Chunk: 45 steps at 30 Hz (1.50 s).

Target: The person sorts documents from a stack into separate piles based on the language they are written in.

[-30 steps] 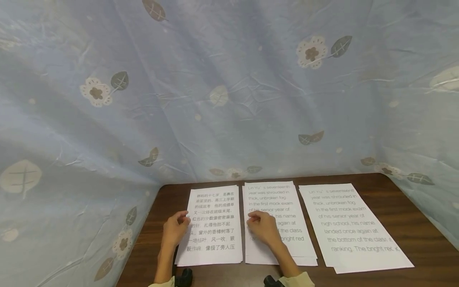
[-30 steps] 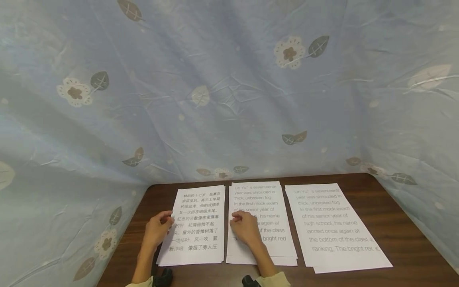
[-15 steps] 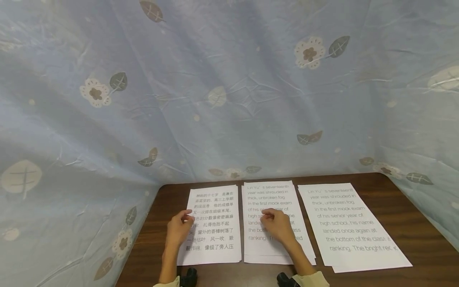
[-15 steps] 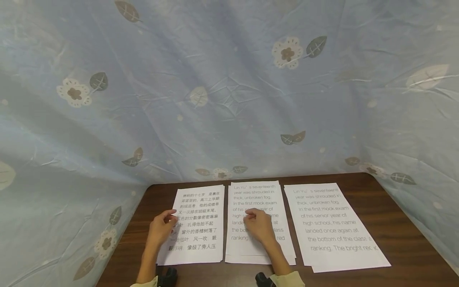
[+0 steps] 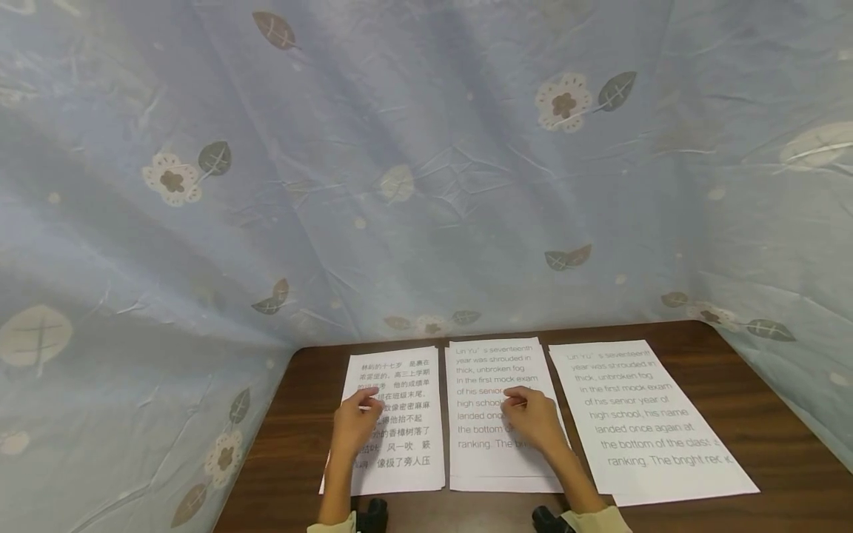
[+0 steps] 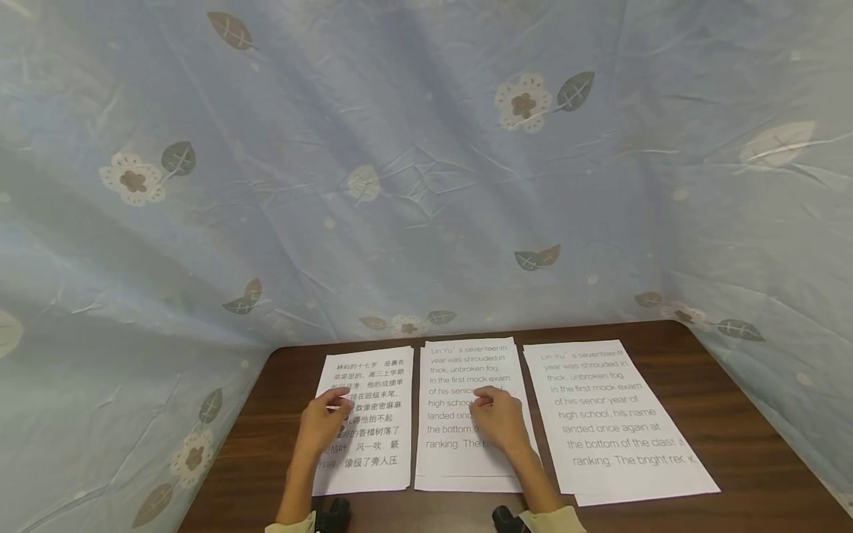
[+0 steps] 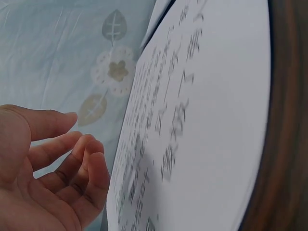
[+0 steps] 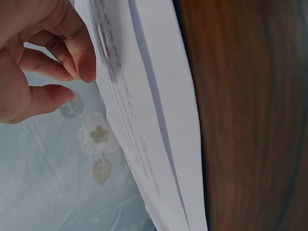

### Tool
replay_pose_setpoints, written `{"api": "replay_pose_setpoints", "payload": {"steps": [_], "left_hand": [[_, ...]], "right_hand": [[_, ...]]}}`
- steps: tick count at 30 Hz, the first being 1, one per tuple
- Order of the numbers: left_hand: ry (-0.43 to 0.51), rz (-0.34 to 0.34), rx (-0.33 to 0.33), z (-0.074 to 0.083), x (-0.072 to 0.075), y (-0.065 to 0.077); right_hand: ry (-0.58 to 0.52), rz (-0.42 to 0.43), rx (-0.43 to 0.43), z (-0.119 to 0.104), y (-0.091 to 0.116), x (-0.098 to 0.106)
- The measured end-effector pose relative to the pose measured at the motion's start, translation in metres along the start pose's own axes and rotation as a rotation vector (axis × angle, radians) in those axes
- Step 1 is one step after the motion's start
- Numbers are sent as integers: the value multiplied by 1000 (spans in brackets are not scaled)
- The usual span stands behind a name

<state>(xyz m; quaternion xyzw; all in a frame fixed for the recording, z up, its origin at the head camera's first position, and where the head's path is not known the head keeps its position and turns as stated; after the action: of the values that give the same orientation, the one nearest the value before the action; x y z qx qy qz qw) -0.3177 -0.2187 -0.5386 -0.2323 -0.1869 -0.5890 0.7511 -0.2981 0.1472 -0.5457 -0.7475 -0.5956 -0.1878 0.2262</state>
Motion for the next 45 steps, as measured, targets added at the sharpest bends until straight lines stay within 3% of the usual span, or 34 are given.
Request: {"api": "replay_pose_setpoints", "payload": {"steps": [8,19,28,38,45], "left_hand": [[16,-24,0,13,-21,4],[85,-104,20,32,-54,12],[89,-165,16,44,-80,19],[124,-223,9,58,-106,27],[126,-211,-4,65,-117,30]], "right_hand": [[52,4,-4,14,-1,16],[73,15,-1,23,-3,36],[107,19,-6,31,-4,48],[91,8,-29,40,-2,59],[93,13,-39,48,-3,67]]}}
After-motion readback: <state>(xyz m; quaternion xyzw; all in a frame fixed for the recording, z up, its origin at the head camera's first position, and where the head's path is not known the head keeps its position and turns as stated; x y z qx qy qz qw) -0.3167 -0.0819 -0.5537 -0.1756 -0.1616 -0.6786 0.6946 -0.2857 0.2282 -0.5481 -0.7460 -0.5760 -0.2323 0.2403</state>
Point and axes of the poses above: each hand's wrist, its own y-axis away from the middle knuckle, its own x-axis out of the back of the hand, z = x × y, the point moved 10 cm from there along -y, towards the middle knuckle, and after that the axes turned 3 degrees about z, right-handed, at the moved point
